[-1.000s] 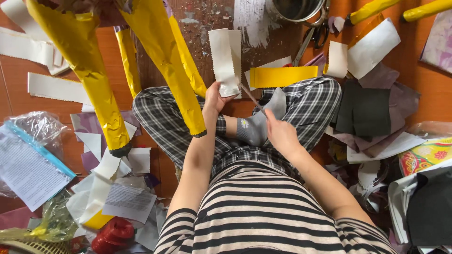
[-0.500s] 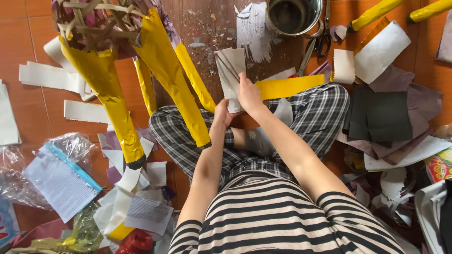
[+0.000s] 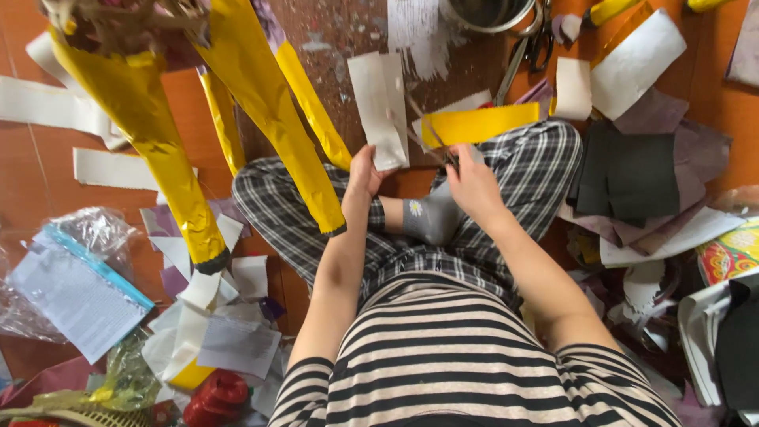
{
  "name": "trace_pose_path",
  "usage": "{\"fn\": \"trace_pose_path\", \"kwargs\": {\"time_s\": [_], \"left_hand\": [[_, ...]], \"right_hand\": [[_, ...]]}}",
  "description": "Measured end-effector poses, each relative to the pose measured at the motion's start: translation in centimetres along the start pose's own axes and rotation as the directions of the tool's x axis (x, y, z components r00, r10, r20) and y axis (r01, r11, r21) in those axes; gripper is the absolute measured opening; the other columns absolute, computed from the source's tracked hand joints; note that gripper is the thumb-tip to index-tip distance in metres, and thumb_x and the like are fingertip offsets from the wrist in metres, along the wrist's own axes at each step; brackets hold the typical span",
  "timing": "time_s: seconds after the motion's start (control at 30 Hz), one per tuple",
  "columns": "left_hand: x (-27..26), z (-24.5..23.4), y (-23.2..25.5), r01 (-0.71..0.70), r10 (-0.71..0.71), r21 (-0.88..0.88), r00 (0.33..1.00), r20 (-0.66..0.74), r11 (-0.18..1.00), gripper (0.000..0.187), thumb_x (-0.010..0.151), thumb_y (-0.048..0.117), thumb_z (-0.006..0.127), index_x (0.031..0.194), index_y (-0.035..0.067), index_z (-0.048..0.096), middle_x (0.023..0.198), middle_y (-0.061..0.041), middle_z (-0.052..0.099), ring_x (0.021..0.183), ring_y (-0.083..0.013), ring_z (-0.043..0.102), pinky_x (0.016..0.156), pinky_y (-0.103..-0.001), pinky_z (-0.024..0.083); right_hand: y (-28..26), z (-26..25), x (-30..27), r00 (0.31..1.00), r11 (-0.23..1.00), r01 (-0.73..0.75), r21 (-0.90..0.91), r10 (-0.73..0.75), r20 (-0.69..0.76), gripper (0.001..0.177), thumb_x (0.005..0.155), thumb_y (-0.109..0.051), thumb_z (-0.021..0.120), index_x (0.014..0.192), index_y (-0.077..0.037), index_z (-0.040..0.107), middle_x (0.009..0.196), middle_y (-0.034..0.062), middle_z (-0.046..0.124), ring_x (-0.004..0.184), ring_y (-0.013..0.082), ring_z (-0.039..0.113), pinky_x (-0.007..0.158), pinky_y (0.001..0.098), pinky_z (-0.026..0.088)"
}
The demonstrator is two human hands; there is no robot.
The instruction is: Applying paper-mache strips to a craft frame to create a decorative object
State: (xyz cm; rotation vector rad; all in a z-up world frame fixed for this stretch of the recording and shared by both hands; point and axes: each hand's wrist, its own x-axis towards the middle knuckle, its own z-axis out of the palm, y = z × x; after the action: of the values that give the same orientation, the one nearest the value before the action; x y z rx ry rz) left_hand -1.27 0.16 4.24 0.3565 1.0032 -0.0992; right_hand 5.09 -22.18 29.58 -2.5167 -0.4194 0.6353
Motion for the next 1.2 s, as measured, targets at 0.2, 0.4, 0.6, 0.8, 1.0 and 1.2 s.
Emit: {"fn": "trace_pose_path", "kwargs": {"time_s": [0.2, 0.4, 0.6, 0.8, 1.0, 1.2], "left_hand": [[2.5, -1.3, -0.9, -0.004, 0.003, 0.016, 0.999, 0.033, 1.0, 0.041, 0.109, 0.02, 0.056, 0.149, 0.009, 0.056, 0.143, -0.027, 0.066, 0.117, -0.0514, 0.074, 0.088, -0.08, 0.061], [3.3, -1.6, -0.7, -0.011, 0.011, 0.005, 1.0, 0.027, 1.0, 0.051, 0.112, 0.02, 0.056, 0.161, 0.01, 0.048, 0.158, -0.025, 0.055, 0.128, -0.0509, 0.069, 0.094, -0.077, 0.059], [-3.5, 2.0, 1.2, -0.015, 0.013, 0.059, 0.999, 0.043, 0.998, 0.048, 0.113, 0.018, 0.052, 0.16, 0.008, 0.049, 0.155, -0.031, 0.057, 0.131, -0.055, 0.065, 0.094, -0.079, 0.057], [-2.8, 1.5, 0.8, -0.068, 0.067, 0.072, 0.997, 0.028, 0.995, 0.05, 0.106, 0.021, 0.063, 0.152, 0.005, 0.056, 0.14, -0.028, 0.067, 0.113, -0.0506, 0.075, 0.08, -0.075, 0.064], [-6.3, 2.6, 1.2, -0.082, 0.079, 0.104, 0.996, 0.03, 0.991, 0.049, 0.101, 0.023, 0.07, 0.146, 0.008, 0.061, 0.138, -0.022, 0.07, 0.111, -0.044, 0.077, 0.076, -0.07, 0.065], [-10.1, 3.6, 2.0, -0.037, 0.044, -0.099, 0.997, 0.071, 0.994, 0.034, 0.099, 0.01, 0.076, 0.128, -0.005, 0.068, 0.112, -0.021, 0.077, 0.092, -0.0378, 0.081, 0.076, -0.056, 0.071]], "right_hand": [[-1.0, 0.7, -6.8, 0.964, 0.991, -0.033, -0.129, 0.065, 0.256, 0.031, 0.106, -0.022, 0.06, 0.135, -0.023, 0.05, 0.087, 0.033, 0.077, 0.093, 0.054, 0.078, 0.085, 0.0629, 0.06], [-1.0, 0.2, -7.2, 0.937, 0.991, -0.13, 0.008, 0.12, 0.328, 0.032, 0.106, -0.02, 0.055, 0.138, -0.022, 0.047, 0.084, 0.0251, 0.08, 0.098, 0.0541, 0.077, 0.091, 0.0654, 0.057], [-0.9, -5.5, -5.7, 0.947, 0.974, -0.216, -0.065, 0.225, 0.231, 0.035, 0.107, -0.019, 0.057, 0.141, -0.02, 0.049, 0.08, 0.0208, 0.08, 0.096, 0.0514, 0.078, 0.09, 0.0642, 0.057], [4.6, -8.1, 7.9, 0.921, 0.981, 0.049, -0.186, -0.117, -0.372, 0.031, 0.117, -0.017, 0.057, 0.144, -0.005, 0.065, 0.108, 0.0367, 0.072, 0.102, 0.0576, 0.072, 0.085, 0.0637, 0.06], [5.4, -6.7, 17.4, 0.83, 0.878, 0.02, -0.478, -0.281, -0.482, 0.048, 0.101, -0.019, 0.076, 0.143, 0.001, 0.067, 0.117, 0.0263, 0.067, 0.101, 0.0464, 0.075, 0.08, 0.0571, 0.066], [-3.9, -1.8, 7.6, 0.579, 0.59, 0.782, -0.198, -0.807, -0.116, 0.02, 0.072, -0.027, 0.092, 0.089, -0.019, 0.085, 0.114, 0.0143, 0.077, 0.116, 0.0417, 0.074, 0.096, 0.0526, 0.059]]}}
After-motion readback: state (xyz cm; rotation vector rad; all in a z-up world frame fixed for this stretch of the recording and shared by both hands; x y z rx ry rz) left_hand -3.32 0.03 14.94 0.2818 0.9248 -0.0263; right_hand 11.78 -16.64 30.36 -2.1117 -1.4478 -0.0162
